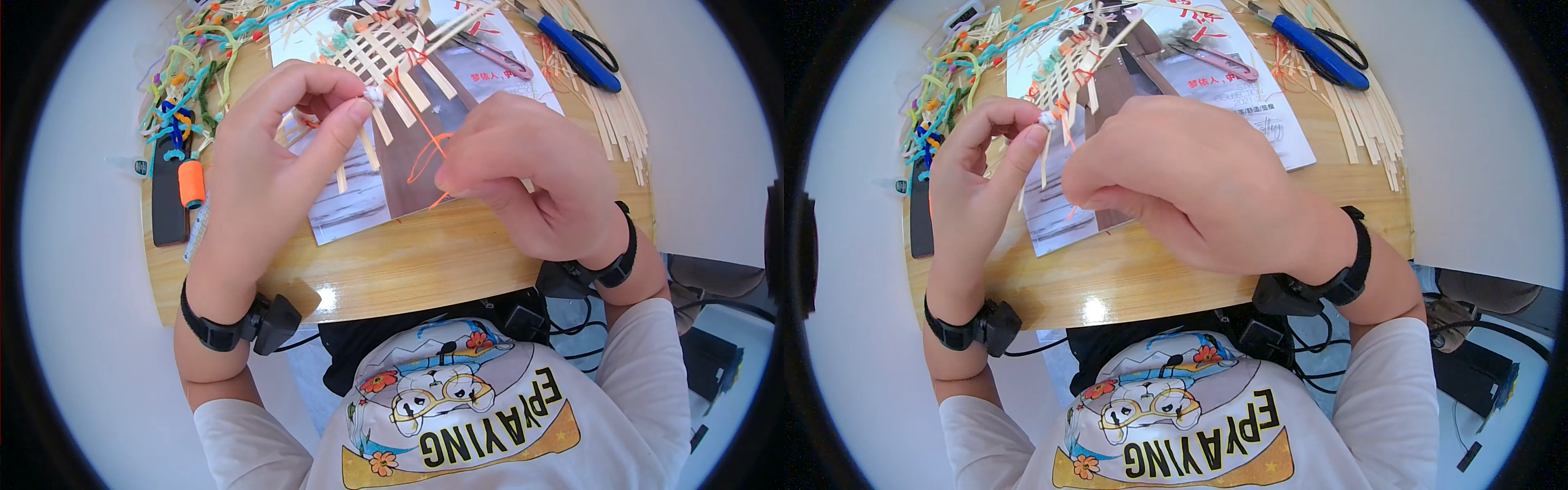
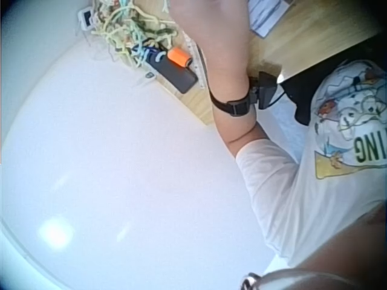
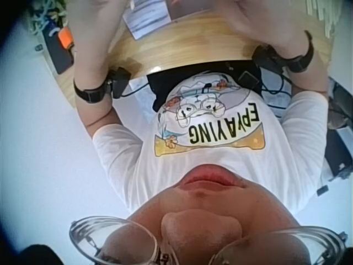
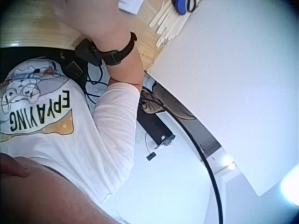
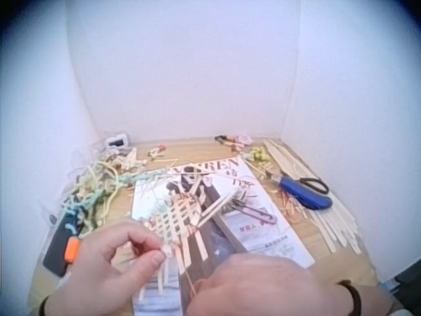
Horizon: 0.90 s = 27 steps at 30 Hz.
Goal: Weaving flat bamboo sticks together and securing the pattern with orange string to create a craft piece.
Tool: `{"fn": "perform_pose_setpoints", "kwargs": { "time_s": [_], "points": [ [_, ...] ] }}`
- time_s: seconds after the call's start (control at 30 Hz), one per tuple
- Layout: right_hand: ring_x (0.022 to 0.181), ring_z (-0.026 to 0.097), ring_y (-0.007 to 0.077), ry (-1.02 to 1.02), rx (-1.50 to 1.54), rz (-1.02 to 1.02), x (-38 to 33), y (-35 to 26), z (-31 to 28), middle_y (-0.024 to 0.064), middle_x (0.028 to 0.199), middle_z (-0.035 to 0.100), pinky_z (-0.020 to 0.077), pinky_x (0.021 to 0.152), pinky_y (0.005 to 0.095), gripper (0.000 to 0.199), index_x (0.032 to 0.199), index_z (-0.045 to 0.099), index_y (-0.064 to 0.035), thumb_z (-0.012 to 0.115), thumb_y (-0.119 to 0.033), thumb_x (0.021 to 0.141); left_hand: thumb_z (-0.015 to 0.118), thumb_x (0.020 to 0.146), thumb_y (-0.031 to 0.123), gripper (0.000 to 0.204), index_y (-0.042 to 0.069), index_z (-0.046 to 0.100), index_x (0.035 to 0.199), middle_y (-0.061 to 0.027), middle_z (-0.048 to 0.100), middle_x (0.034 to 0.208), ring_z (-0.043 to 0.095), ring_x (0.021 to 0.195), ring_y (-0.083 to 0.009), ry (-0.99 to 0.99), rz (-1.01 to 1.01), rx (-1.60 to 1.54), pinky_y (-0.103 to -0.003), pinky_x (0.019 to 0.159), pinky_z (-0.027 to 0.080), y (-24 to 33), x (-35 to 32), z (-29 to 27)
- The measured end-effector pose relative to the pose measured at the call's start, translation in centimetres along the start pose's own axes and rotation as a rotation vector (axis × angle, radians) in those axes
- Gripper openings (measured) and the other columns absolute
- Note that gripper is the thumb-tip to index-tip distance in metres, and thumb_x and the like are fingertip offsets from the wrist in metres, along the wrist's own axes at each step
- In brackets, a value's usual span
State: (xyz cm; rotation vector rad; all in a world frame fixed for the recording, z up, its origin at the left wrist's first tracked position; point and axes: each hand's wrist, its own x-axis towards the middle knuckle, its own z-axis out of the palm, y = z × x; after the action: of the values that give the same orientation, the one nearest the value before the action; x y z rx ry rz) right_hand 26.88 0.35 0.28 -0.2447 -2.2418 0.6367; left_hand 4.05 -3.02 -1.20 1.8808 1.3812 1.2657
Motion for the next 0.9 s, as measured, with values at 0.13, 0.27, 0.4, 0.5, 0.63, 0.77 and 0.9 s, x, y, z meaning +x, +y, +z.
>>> {"fn": "perform_pose_setpoints", "kwargs": {
  "time_s": [0.13, 0.27, 0.4, 0.5, 0.63, 0.77, 0.9],
  "points": [
    [0.071, 0.060, 0.0233, -0.039, -0.044, 0.011, -0.2, 0.3, -0.2, 0.0089, 0.086, 0.065, 0.0474, 0.063, 0.0310, 0.019, 0.094, 0.065, -0.0008, 0.059, 0.013, 0.082, 0.068, 0.087, 0.012, 0.016, 0.000, 0.066, 0.097, -0.0009, 0.065, 0.090, 0.058, 0.082, -0.0084, -0.001, -0.137, -0.174, -0.024, 0.076, 0.046, 0.0, 0.0, -0.3],
    [0.076, 0.060, 0.0221, 0.042, 0.036, 0.047, -0.1, 1.0, -0.2, 0.0097, 0.087, 0.066, 0.0477, 0.068, 0.0299, 0.020, 0.097, 0.064, -0.0001, 0.059, 0.013, 0.082, 0.066, 0.090, 0.015, 0.023, -0.001, 0.064, 0.106, -0.0024, 0.065, 0.096, 0.058, 0.086, -0.0074, -0.082, -0.266, -0.444, -0.023, 0.078, 0.046, -0.3, 0.4, -1.3],
    [0.076, 0.059, 0.0183, 0.083, -0.084, -0.052, 0.2, 1.3, -0.6, 0.0157, 0.101, 0.065, 0.0478, 0.071, 0.0287, 0.016, 0.097, 0.062, 0.0004, 0.059, 0.009, 0.085, 0.064, 0.091, 0.015, 0.026, -0.002, 0.061, 0.111, -0.0042, 0.066, 0.099, 0.060, 0.087, -0.0086, -0.164, -0.332, -0.726, -0.024, 0.079, 0.047, -0.8, 0.6, -1.8],
    [0.075, 0.058, 0.0159, 0.136, -0.107, -0.064, 0.2, 0.8, -1.5, 0.0195, 0.109, 0.063, 0.0481, 0.073, 0.0285, 0.014, 0.099, 0.060, 0.0006, 0.057, 0.007, 0.087, 0.063, 0.092, 0.013, 0.024, -0.002, 0.061, 0.110, -0.0054, 0.066, 0.098, 0.061, 0.088, -0.0105, -0.216, -0.387, -0.930, -0.026, 0.079, 0.048, -0.9, 0.5, -2.0],
    [0.077, 0.058, 0.0145, 0.193, 0.072, 0.039, 0.0, 0.2, -1.8, 0.0211, 0.113, 0.061, 0.0485, 0.077, 0.0288, 0.015, 0.103, 0.058, 0.0004, 0.055, 0.007, 0.089, 0.061, 0.091, 0.010, 0.024, -0.002, 0.059, 0.112, -0.0068, 0.064, 0.098, 0.062, 0.089, -0.0133, -0.310, -0.399, -1.090, -0.028, 0.080, 0.049, -1.1, 0.4, -1.9],
    [0.080, 0.061, 0.0158, 0.099, 0.059, 0.040, 0.1, 0.7, -1.0, 0.0206, 0.115, 0.061, 0.0493, 0.079, 0.0293, 0.015, 0.101, 0.059, 0.0002, 0.056, 0.008, 0.088, 0.059, 0.092, 0.009, 0.028, -0.003, 0.054, 0.118, -0.0073, 0.061, 0.101, 0.062, 0.090, -0.0154, -0.266, -0.440, -1.154, -0.029, 0.079, 0.049, -1.1, 0.3, -1.5],
    [0.084, 0.062, 0.0175, 0.076, -0.044, 0.023, 0.3, 1.2, -0.3, 0.0185, 0.116, 0.061, 0.0498, 0.079, 0.0295, 0.016, 0.099, 0.060, -0.0008, 0.059, 0.008, 0.086, 0.057, 0.092, 0.008, 0.031, -0.004, 0.053, 0.120, -0.0081, 0.060, 0.102, 0.061, 0.093, -0.0169, -0.323, -0.414, -1.223, -0.030, 0.080, 0.049, -1.2, 0.3, -1.5]
  ]
}}
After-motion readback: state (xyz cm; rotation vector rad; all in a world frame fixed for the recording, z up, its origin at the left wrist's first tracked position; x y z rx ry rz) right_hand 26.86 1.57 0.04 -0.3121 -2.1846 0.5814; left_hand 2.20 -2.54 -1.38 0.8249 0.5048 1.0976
